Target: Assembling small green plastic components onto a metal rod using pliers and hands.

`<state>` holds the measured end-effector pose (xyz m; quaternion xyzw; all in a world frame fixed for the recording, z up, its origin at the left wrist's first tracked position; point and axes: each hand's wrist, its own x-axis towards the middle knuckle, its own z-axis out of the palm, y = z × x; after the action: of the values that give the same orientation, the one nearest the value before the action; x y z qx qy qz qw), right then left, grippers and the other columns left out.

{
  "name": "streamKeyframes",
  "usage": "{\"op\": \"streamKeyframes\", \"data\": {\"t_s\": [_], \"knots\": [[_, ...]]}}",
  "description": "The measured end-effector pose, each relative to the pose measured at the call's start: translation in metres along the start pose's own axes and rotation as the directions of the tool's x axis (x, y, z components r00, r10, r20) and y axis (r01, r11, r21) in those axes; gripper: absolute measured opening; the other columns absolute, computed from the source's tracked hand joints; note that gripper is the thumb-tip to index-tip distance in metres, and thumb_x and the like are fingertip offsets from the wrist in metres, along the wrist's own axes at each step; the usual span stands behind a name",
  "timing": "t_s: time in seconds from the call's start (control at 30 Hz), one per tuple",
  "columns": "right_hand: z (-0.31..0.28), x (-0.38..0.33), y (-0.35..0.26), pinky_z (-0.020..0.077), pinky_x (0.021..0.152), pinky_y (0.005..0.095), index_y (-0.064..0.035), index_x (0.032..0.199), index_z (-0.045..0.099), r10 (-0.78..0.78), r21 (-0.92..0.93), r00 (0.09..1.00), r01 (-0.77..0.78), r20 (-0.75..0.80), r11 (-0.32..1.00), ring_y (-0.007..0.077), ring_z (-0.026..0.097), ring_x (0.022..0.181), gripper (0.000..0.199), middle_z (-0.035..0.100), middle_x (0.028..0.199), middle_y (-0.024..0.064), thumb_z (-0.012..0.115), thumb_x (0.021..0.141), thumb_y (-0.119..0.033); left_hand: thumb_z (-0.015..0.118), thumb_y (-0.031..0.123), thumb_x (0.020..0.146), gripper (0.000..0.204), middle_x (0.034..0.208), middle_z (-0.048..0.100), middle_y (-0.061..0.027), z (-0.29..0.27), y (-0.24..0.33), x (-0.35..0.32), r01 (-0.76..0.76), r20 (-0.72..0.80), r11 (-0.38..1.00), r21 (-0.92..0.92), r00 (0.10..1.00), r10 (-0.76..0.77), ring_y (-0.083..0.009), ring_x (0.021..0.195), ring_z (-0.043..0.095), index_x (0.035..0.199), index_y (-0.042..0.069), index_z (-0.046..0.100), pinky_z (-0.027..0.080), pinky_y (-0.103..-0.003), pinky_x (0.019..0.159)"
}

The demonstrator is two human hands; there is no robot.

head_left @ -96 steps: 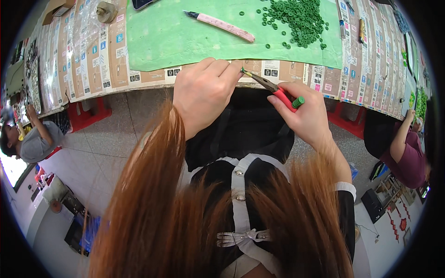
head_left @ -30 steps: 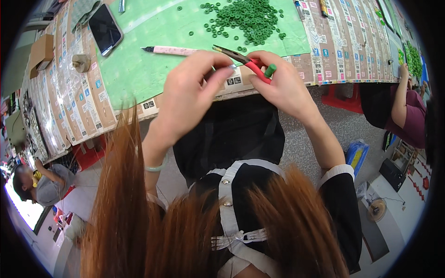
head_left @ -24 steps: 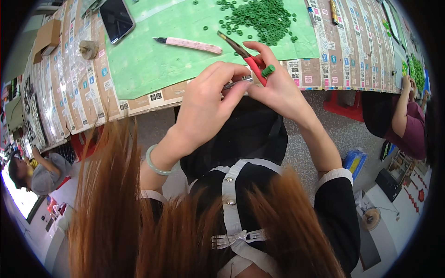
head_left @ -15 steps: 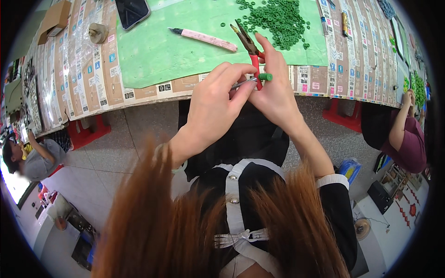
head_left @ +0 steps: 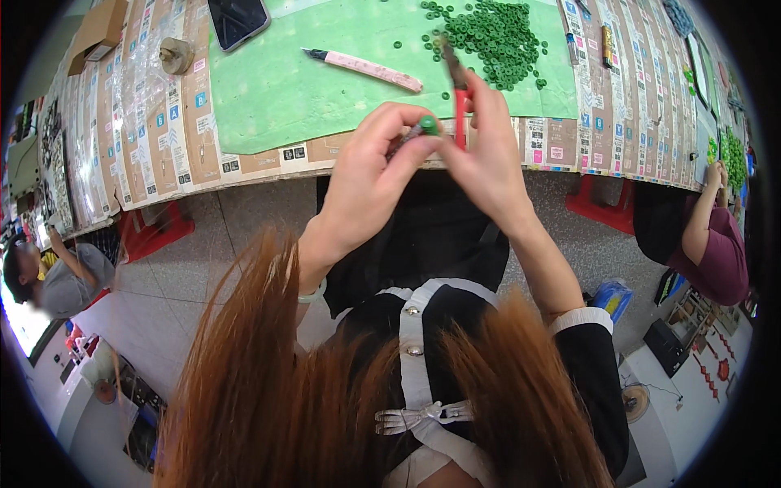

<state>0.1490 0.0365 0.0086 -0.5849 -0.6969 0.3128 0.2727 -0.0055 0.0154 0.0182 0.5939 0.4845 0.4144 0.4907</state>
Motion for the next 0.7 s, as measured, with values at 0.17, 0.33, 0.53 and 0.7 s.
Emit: {"op": "streamKeyframes", "data": {"t_s": [0.17,0.33,0.53,0.7], "knots": [[-0.016,-0.004,-0.005,0.0443,0.067,0.0229,-0.0015,0.099,0.047,0.180,0.774,0.937,-0.349,0.300,0.528,0.0083,0.051,0.077,0.027,0.052,0.086,0.0025,0.063,0.078,-0.005,0.063,0.009,0.080,0.019,0.080,0.063,-0.0105,-0.010,0.001,-0.005,0.104,-0.022,0.984,0.146,0.995,-0.102,-0.0194,0.067,0.061,0.097,0.001,0.057,0.046,-0.028,0.059],[-0.007,-0.003,-0.009,0.0449,0.069,0.0219,-0.0023,0.100,0.044,0.102,0.704,0.953,-0.281,0.286,0.652,0.0093,0.053,0.078,0.030,0.054,0.087,0.0037,0.064,0.078,-0.002,0.065,0.010,0.079,0.019,0.077,0.064,-0.0120,-0.013,0.009,-0.006,-0.096,0.075,0.840,0.534,0.995,0.066,-0.0235,0.065,0.062,0.094,0.001,0.058,0.048,-0.031,0.058],[-0.010,-0.006,0.000,0.0460,0.068,0.0241,-0.0039,0.098,0.043,0.123,0.863,0.925,-0.380,0.360,0.333,0.0120,0.056,0.081,0.026,0.056,0.089,0.0064,0.060,0.079,0.002,0.061,0.006,0.082,0.018,0.080,0.064,-0.0096,-0.013,-0.002,-0.007,-0.032,0.050,0.992,0.124,0.998,0.026,-0.0134,0.072,0.061,0.098,0.000,0.063,0.047,-0.025,0.065],[-0.008,-0.010,-0.004,0.0473,0.070,0.0251,-0.0034,0.100,0.042,0.188,0.919,0.952,-0.287,0.242,0.271,0.0129,0.056,0.081,0.027,0.056,0.091,0.0075,0.058,0.080,0.004,0.063,0.011,0.081,0.019,0.083,0.064,-0.0116,-0.013,-0.004,-0.012,-0.063,-0.022,0.961,0.269,0.997,0.072,-0.0254,0.068,0.061,0.097,0.001,0.063,0.047,-0.031,0.062]]}}
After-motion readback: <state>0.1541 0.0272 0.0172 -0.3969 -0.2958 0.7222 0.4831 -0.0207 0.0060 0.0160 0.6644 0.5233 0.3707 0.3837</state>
